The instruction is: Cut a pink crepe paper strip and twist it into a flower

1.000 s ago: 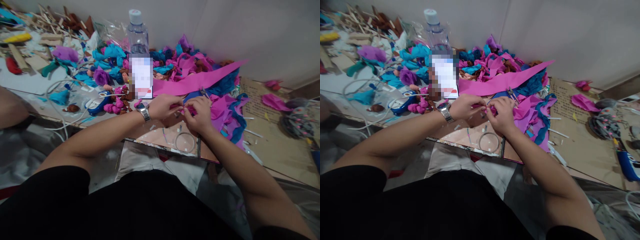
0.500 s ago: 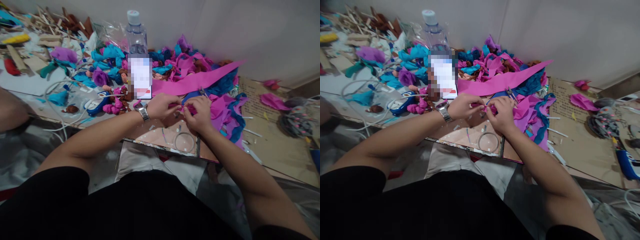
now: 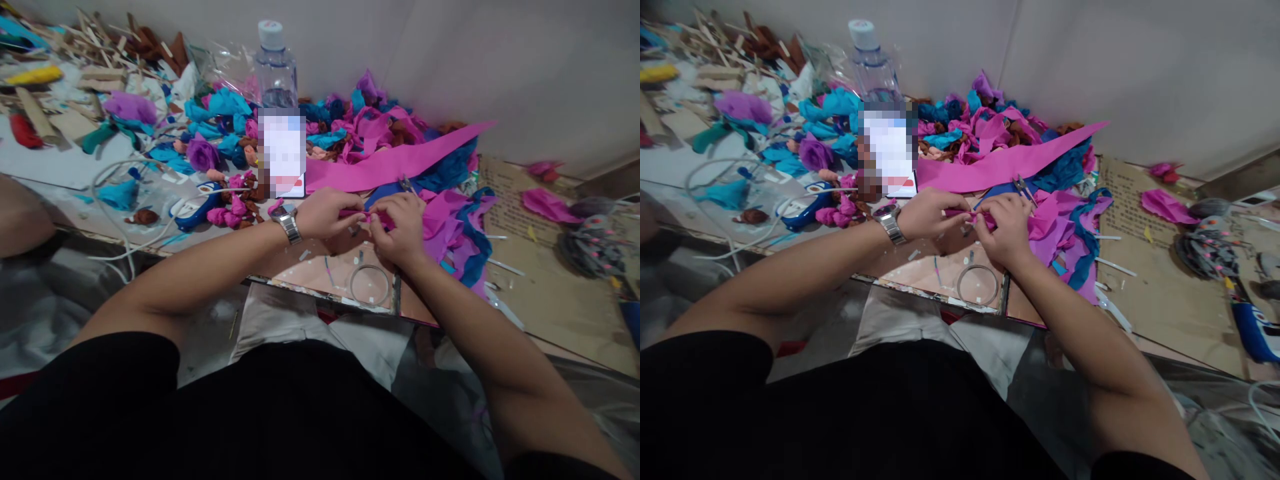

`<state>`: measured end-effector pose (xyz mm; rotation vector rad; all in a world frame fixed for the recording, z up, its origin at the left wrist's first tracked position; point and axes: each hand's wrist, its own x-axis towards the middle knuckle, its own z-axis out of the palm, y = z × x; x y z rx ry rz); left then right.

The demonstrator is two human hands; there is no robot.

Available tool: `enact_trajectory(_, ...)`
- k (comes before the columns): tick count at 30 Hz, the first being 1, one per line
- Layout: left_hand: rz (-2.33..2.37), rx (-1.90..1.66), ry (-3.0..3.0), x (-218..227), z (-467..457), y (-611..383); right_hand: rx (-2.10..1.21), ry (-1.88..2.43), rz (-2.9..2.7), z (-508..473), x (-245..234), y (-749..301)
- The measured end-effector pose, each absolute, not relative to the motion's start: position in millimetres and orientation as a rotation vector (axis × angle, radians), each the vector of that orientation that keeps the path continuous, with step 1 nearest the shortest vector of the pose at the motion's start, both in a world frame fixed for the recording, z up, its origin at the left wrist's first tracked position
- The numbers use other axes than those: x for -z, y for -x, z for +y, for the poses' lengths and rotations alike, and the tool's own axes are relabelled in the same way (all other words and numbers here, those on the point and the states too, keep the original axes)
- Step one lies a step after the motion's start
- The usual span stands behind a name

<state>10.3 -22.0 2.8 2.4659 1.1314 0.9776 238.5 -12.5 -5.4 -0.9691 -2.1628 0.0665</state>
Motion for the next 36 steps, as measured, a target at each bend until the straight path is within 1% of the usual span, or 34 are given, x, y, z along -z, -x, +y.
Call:
enact_trajectory(8,1.158,-0.942,-2.414,-4.3,-21.3,-10.3,-0.103,0.922,-2.19,-13.9,3.3,-239.8)
enact_trajectory(18,1.038,-0.922,-2.231,-9.4,-24.8,-11.2,-0.071,0.903,-2.182,-13.8,1.2,-239.4)
enact_trajectory(36,0.867,-0.833,-1.693,-7.5,-20.9,-13.5,-0.075,0.836,-2.19,-13.9,0.2,-240.9)
